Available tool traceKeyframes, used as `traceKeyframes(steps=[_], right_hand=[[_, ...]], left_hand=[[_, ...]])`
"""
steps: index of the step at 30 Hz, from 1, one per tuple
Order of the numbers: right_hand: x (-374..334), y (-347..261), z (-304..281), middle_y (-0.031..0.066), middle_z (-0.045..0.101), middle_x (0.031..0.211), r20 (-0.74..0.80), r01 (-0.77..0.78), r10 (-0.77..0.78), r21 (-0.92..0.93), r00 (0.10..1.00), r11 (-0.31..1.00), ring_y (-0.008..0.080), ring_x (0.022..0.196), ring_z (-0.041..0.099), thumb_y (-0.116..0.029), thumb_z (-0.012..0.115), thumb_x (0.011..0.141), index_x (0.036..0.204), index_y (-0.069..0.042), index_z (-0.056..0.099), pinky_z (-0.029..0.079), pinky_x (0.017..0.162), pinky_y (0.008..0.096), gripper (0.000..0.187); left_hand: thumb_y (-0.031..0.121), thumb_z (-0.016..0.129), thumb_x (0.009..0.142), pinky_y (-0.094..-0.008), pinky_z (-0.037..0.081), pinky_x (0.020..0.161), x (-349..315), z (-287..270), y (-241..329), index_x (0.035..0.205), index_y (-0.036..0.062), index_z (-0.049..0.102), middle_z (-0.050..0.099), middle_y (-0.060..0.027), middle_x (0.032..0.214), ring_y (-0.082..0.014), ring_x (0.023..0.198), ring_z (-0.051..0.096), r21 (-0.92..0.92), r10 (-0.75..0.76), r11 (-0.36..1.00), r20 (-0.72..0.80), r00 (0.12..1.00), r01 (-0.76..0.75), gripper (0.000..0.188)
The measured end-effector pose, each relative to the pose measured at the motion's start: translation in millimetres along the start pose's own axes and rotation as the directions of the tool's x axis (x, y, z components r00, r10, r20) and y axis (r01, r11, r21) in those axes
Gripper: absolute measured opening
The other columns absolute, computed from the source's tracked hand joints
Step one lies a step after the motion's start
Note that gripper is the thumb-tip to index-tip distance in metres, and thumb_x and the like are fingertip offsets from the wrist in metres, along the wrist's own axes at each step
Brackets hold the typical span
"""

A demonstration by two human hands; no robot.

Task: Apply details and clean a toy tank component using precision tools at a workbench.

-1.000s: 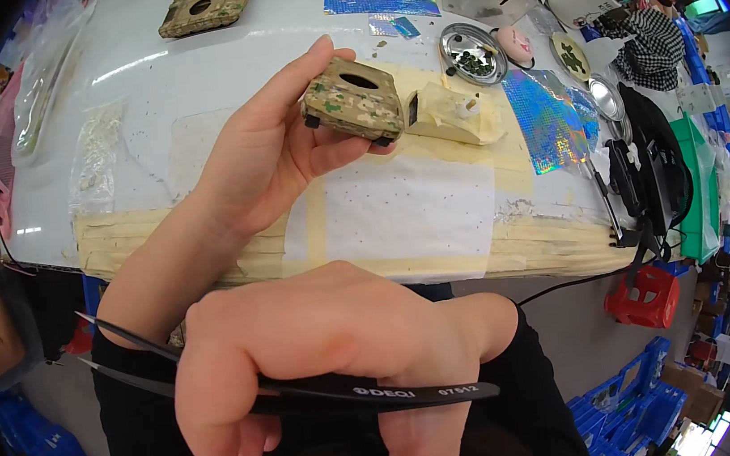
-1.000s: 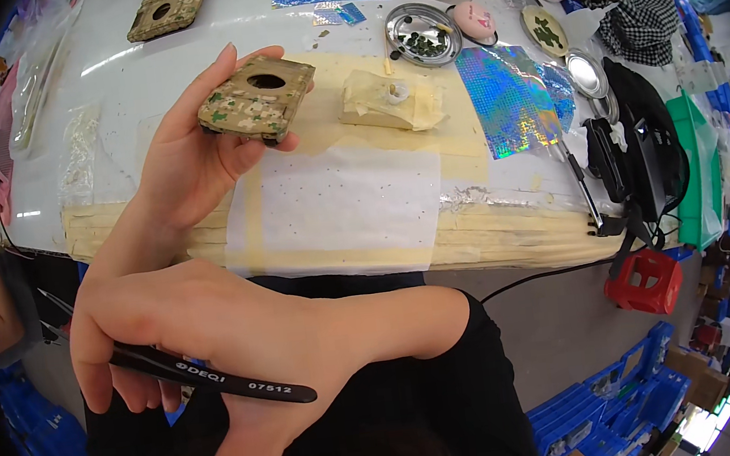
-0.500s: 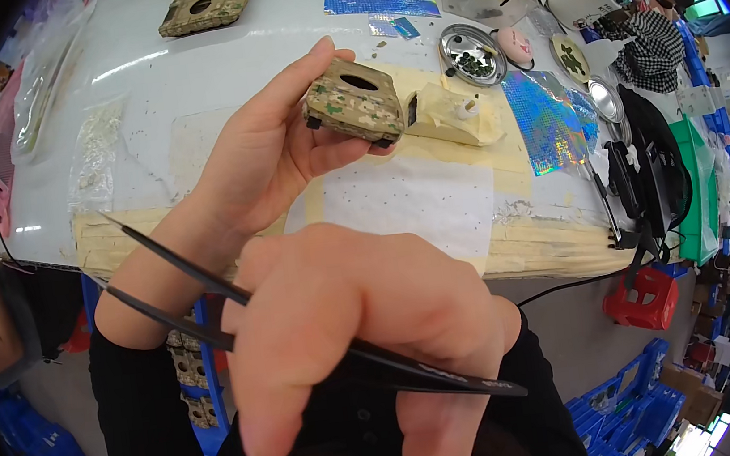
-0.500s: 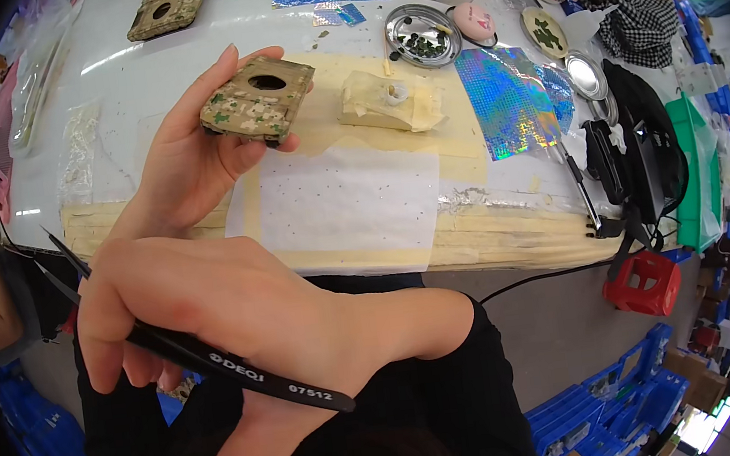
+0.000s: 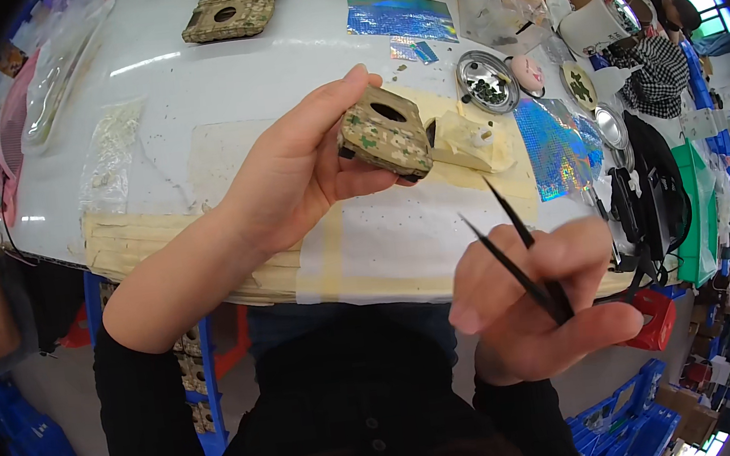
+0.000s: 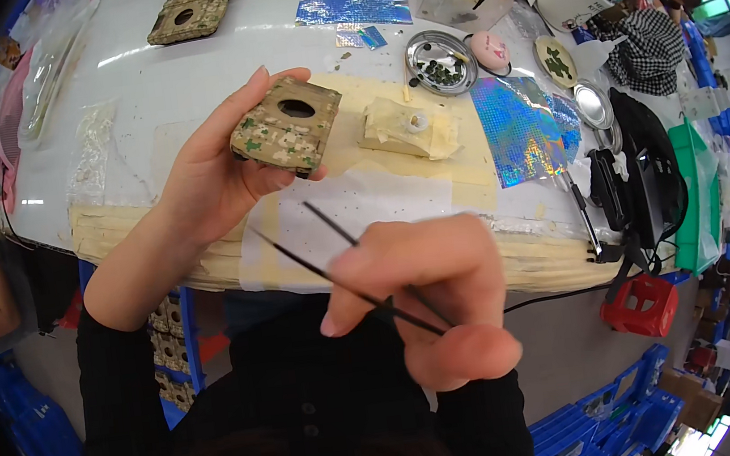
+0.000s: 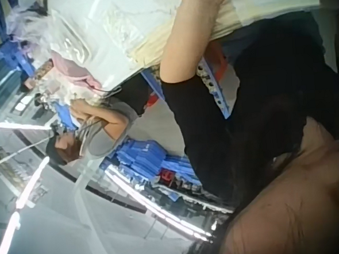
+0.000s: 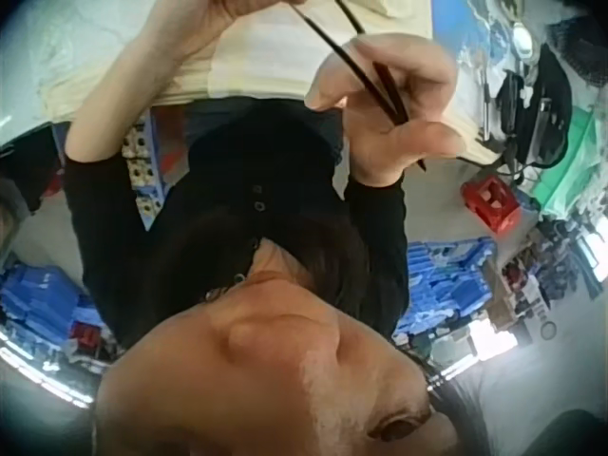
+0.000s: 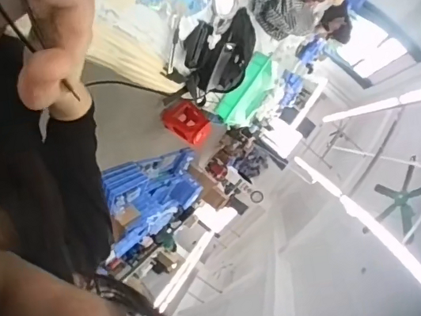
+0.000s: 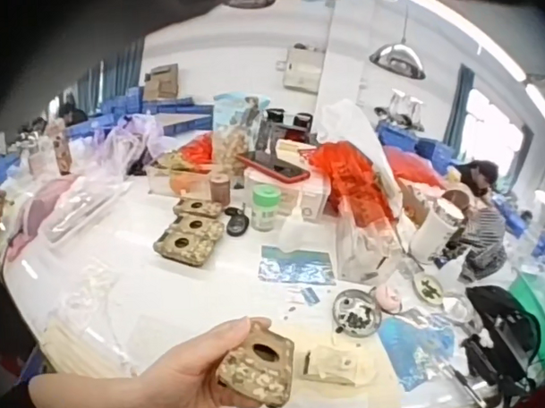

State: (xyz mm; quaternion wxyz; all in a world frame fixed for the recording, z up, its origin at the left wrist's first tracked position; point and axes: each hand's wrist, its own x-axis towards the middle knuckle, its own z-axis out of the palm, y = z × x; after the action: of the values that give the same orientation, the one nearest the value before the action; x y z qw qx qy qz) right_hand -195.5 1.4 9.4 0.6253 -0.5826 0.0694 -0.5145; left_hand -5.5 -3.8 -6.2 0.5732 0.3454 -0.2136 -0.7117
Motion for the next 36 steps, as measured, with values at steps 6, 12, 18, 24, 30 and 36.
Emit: traceKeyframes(steps=[6, 12, 18, 24, 30, 36], right_hand=[[12.8, -2.0, -29.6, 0.0199, 0.064, 0.088, -0.146, -0.027, -0.018, -0.301, 0.989, 0.953, 0.0201, 0.079, 0.065, -0.023, 0.063, 0.086, 0.101, 0.006, 0.056, 0.048, 0.077, 0.0272, 0.033], [30.6, 19.3, -42.4, 0.0119, 0.065, 0.094, -0.026, 0.04, -0.053, -0.359, 0.998, 0.932, 0.0162, 0.088, 0.057, -0.007, 0.057, 0.089, 0.095, 0.003, 0.061, 0.044, 0.077, 0.0258, 0.012], [29.1, 24.8, -37.2, 0.011, 0.064, 0.092, -0.091, -0.063, 0.041, -0.253, 0.995, 0.965, 0.0139, 0.084, 0.056, -0.006, 0.053, 0.091, 0.092, 0.003, 0.061, 0.044, 0.077, 0.0248, 0.011], [29.4, 23.5, -35.1, 0.0096, 0.061, 0.09, -0.109, -0.09, 0.064, -0.259, 0.992, 0.962, 0.0122, 0.082, 0.056, -0.007, 0.053, 0.092, 0.093, 0.002, 0.06, 0.043, 0.077, 0.0239, 0.012], [29.2, 24.6, -41.7, 0.0122, 0.058, 0.093, -0.04, -0.06, 0.049, -0.335, 0.998, 0.94, 0.0221, 0.088, 0.061, -0.011, 0.048, 0.095, 0.095, 0.005, 0.056, 0.05, 0.08, 0.0312, 0.018], [29.8, 24.7, -35.4, 0.0092, 0.061, 0.089, -0.092, -0.088, 0.067, -0.249, 0.994, 0.964, 0.012, 0.084, 0.056, -0.007, 0.054, 0.092, 0.094, 0.003, 0.06, 0.043, 0.076, 0.0232, 0.012]], left_hand=[[0.039, 0.041, 0.096, -0.0207, 0.056, 0.058, 0.1, 5.3, -0.2, 0.128, 0.0051, 0.044, 0.062, -0.0111, 0.101, -0.0212, 0.075, 0.067, -0.003, -0.044, 0.999, -0.021, 0.999, 0.044, 0.047], [0.041, 0.042, 0.095, -0.0223, 0.056, 0.061, 0.6, 3.0, -0.4, 0.128, 0.0066, 0.044, 0.062, -0.0105, 0.101, -0.0222, 0.077, 0.067, 0.016, -0.05, 0.999, -0.031, 0.998, 0.051, 0.047], [0.041, 0.042, 0.095, -0.0229, 0.057, 0.061, 1.5, 2.9, -4.7, 0.128, 0.007, 0.045, 0.062, -0.0102, 0.104, -0.0223, 0.078, 0.067, 0.007, -0.032, 0.999, -0.036, 0.999, 0.032, 0.047], [0.04, 0.042, 0.095, -0.0231, 0.057, 0.06, 1.7, 2.5, -4.1, 0.128, 0.0073, 0.044, 0.061, -0.0103, 0.106, -0.0225, 0.079, 0.067, 0.014, -0.047, 0.999, -0.013, 0.999, 0.048, 0.047], [0.04, 0.042, 0.095, -0.0232, 0.057, 0.06, 1.3, 4.1, -3.9, 0.128, 0.0075, 0.044, 0.061, -0.0102, 0.107, -0.0222, 0.079, 0.067, 0.028, -0.031, 0.999, -0.024, 0.999, 0.032, 0.047], [0.04, 0.042, 0.095, -0.0237, 0.057, 0.062, 0.0, 4.2, -3.4, 0.129, 0.0074, 0.043, 0.06, -0.0104, 0.107, -0.0224, 0.08, 0.067, 0.01, -0.038, 0.999, -0.025, 0.999, 0.039, 0.047]])
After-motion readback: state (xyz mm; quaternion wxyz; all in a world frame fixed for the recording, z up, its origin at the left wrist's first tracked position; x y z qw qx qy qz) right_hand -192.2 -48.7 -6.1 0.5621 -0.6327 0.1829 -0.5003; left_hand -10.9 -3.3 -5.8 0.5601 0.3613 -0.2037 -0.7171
